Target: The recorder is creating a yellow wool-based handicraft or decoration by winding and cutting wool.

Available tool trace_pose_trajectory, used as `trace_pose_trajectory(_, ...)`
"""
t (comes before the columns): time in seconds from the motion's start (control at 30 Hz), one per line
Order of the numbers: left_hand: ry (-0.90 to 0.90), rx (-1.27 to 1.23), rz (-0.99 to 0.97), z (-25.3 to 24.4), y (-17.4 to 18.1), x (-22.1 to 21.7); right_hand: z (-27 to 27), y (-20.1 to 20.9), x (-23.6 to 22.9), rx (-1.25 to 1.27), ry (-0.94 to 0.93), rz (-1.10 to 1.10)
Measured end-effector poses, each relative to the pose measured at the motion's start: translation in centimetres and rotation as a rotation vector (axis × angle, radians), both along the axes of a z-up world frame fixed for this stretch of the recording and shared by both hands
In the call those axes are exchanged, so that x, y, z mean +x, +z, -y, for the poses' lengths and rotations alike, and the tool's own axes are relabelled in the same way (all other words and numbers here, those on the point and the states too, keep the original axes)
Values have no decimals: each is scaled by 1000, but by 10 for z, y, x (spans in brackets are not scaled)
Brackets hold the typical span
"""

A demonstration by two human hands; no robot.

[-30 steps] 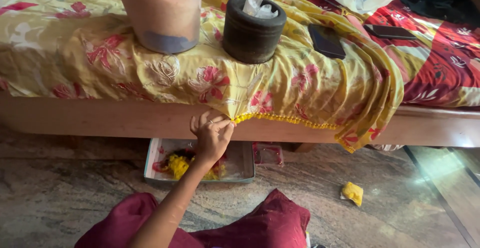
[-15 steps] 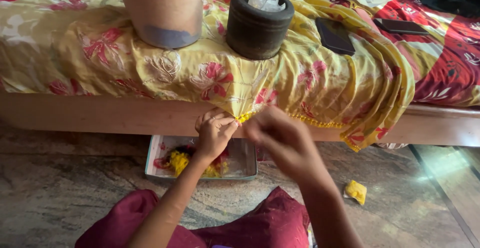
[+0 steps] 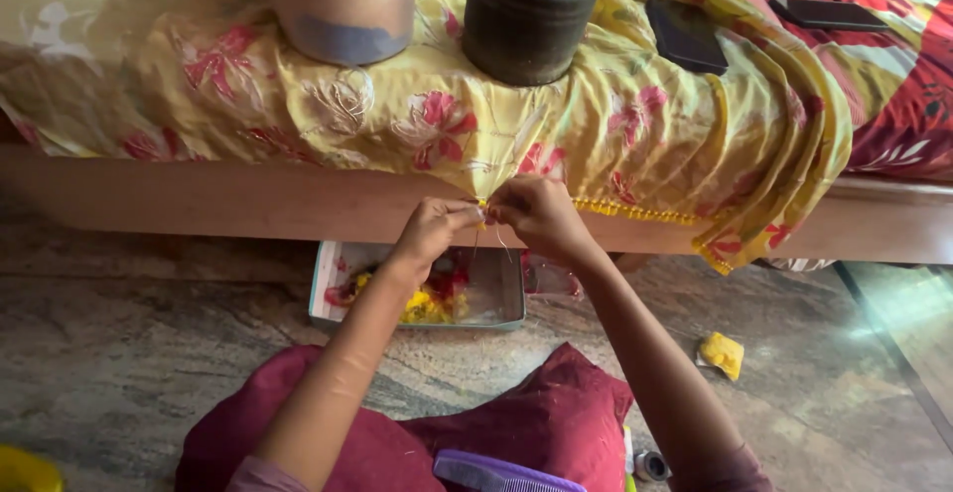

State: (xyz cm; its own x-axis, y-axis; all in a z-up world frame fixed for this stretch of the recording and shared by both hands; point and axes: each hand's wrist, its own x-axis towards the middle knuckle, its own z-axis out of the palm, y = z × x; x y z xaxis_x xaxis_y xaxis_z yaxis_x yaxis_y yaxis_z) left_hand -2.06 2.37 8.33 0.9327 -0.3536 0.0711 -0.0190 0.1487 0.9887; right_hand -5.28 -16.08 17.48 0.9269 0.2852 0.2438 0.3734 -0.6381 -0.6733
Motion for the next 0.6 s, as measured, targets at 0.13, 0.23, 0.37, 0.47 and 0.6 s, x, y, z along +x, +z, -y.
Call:
trace_pose_trajectory(0.13,80,113,78,2,-2,-2,-2,-5,3,-68,45,158)
trace_pose_trajectory(0.23,240,312,230,3,8,-14,-1,-6,5,-85,46,181)
trace_pose_trajectory(0.37,382,509,453,9,-5,-12,6,3,13,-226,58,149)
trace_pose_trajectory(0.47,517,607,589,18,-15,-19,-1,12,26,-317,19,313)
trace_pose_trajectory(0.6,684,574,644,27,-29,-25,-35,21,54,-409,382,696)
